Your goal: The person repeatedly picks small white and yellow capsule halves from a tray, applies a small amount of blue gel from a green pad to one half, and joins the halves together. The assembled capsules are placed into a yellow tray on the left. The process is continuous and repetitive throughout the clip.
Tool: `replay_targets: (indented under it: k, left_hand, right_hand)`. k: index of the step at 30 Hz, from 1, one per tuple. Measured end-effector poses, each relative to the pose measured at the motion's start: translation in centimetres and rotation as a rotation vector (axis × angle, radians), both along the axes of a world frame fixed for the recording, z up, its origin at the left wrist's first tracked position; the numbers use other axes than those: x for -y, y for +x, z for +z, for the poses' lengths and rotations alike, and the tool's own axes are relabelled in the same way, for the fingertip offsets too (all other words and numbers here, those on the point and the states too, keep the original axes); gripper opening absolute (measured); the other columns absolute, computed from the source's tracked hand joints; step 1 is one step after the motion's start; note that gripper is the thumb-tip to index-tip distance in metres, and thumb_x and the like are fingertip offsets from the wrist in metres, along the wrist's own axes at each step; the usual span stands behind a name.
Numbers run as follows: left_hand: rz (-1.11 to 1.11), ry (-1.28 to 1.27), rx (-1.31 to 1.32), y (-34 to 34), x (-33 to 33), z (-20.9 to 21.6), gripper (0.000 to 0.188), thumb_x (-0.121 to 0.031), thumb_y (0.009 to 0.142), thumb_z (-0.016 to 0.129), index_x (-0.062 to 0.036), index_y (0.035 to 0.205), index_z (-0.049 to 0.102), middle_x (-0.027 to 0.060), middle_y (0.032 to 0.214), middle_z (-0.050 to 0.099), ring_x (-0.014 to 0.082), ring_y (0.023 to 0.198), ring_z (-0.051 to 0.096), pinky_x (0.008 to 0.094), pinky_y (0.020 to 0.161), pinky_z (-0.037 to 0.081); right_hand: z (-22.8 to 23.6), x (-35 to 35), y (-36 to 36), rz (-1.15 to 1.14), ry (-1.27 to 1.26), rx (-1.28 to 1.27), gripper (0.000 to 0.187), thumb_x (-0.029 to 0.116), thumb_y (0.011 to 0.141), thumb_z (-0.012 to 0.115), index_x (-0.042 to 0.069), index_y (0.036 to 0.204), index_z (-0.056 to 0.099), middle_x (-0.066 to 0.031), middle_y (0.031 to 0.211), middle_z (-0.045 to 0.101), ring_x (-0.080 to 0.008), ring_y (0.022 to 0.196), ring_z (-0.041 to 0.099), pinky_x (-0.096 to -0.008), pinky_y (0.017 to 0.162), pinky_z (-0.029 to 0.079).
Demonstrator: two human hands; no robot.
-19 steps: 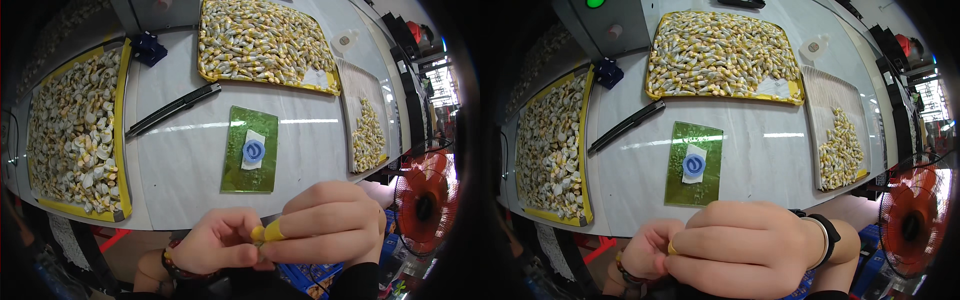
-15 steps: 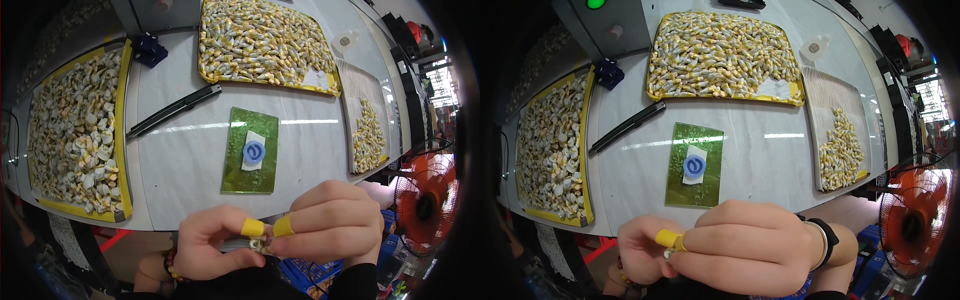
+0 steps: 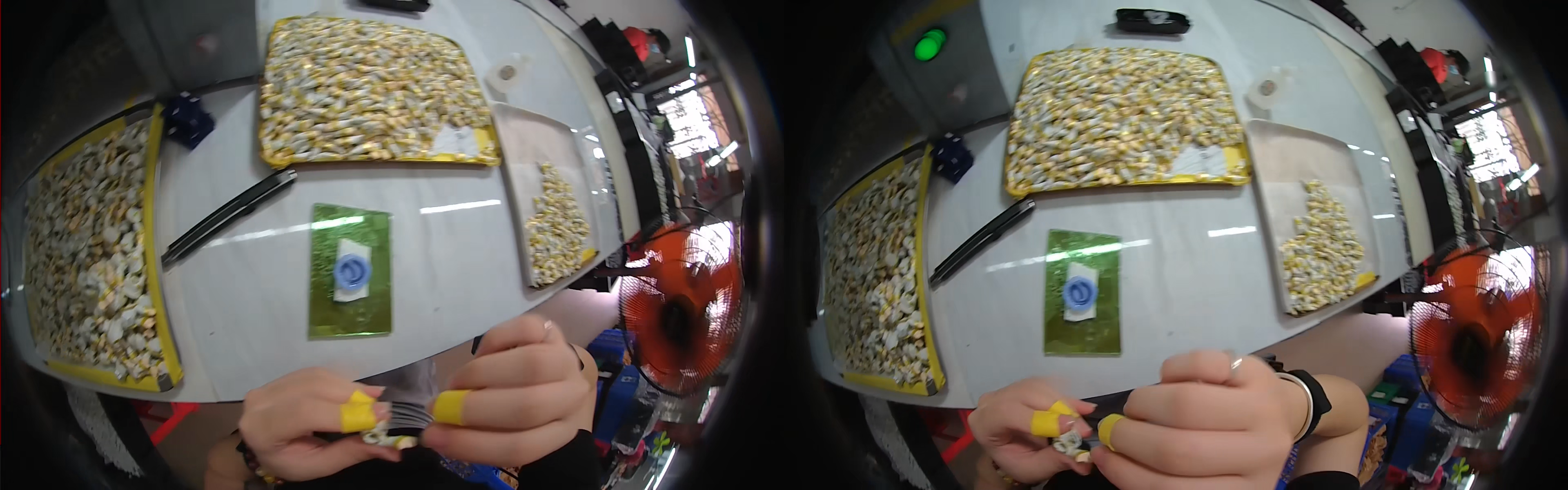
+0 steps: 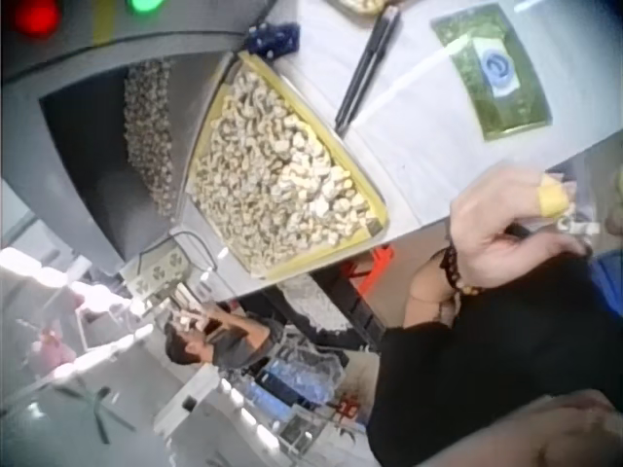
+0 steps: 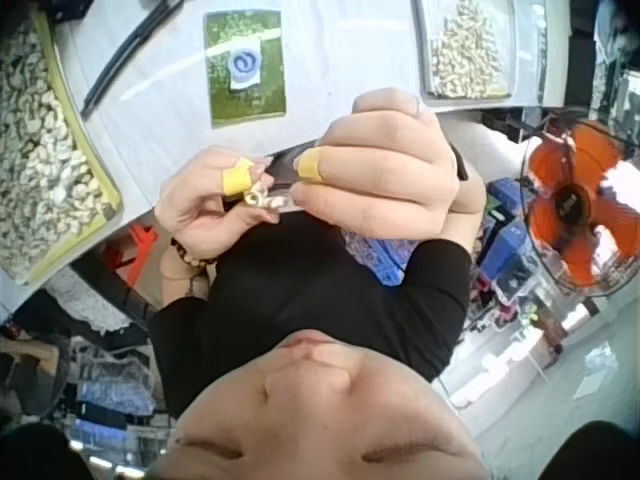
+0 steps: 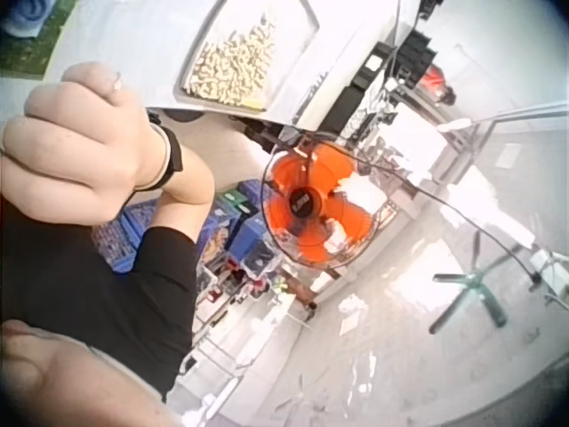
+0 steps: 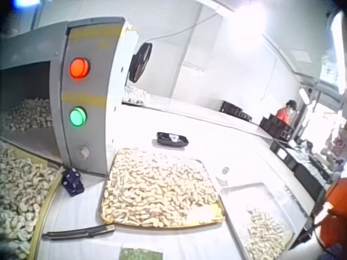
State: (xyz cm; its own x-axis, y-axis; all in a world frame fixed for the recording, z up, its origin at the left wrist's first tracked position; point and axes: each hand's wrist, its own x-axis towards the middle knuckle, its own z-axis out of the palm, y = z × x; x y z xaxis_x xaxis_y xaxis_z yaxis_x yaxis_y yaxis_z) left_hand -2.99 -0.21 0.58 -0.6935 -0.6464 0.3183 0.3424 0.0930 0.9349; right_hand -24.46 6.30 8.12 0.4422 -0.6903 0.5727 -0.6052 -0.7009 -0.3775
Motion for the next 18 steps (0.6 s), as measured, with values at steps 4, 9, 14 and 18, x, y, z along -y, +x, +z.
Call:
replay_targets:
  k: [4, 9, 14, 18]
  left_hand:
    - [0.065, 0.262, -0.090, -0.2, -1.2, 0.0, 0.035, -0.012, 0.061, 0.083, 0.0028, 0.085, 0.060, 0.0144, 0.076, 0.064, 0.0204, 0.069, 0.063, 0.0351, 0.067, 0.055]
    - [-0.008, 0.341, -0.055, -0.4, -0.8, -0.6, 0.042, -0.018, 0.057, 0.086, -0.0017, 0.084, 0.059, 0.0106, 0.072, 0.063, 0.0179, 0.069, 0.063, 0.0380, 0.069, 0.057]
    - [0.051, 0.453, -0.078, 0.5, -1.4, -1.2, 0.042, -0.016, 0.057, 0.086, -0.0017, 0.084, 0.058, 0.0109, 0.072, 0.064, 0.0186, 0.069, 0.064, 0.0382, 0.069, 0.057]
    - [0.020, 0.416, -0.068, 0.4, -0.9, -0.8, 0.041, -0.015, 0.058, 0.086, -0.0013, 0.085, 0.058, 0.0112, 0.072, 0.064, 0.0191, 0.069, 0.064, 0.0386, 0.069, 0.057]
  right_hand:
    - [2.8, -0.8, -5.0, -0.567, -0.196, -0.026, 0.012, -0.001, 0.070, 0.065, 0.001, 0.082, 0.063, -0.0070, 0.080, 0.063, -0.0176, 0.068, 0.056, -0.0296, 0.062, 0.044]
    - [1.8, -0.4, -15.1, -0.940, 0.502, -0.314, 0.016, 0.004, 0.072, 0.067, 0.001, 0.087, 0.063, -0.0085, 0.079, 0.064, -0.0180, 0.069, 0.058, -0.0296, 0.066, 0.046]
    - [-1.9, -0.5, -16.8, -0.849, 0.638, -0.320, 0.014, 0.006, 0.072, 0.067, -0.001, 0.084, 0.067, -0.0132, 0.082, 0.063, -0.0249, 0.074, 0.060, -0.0325, 0.067, 0.047]
    - [-2.8, -0.5, -15.0, -0.872, 0.522, -0.410, 0.009, 0.004, 0.072, 0.065, -0.001, 0.079, 0.065, -0.0139, 0.076, 0.059, -0.0282, 0.075, 0.056, -0.0343, 0.067, 0.045]
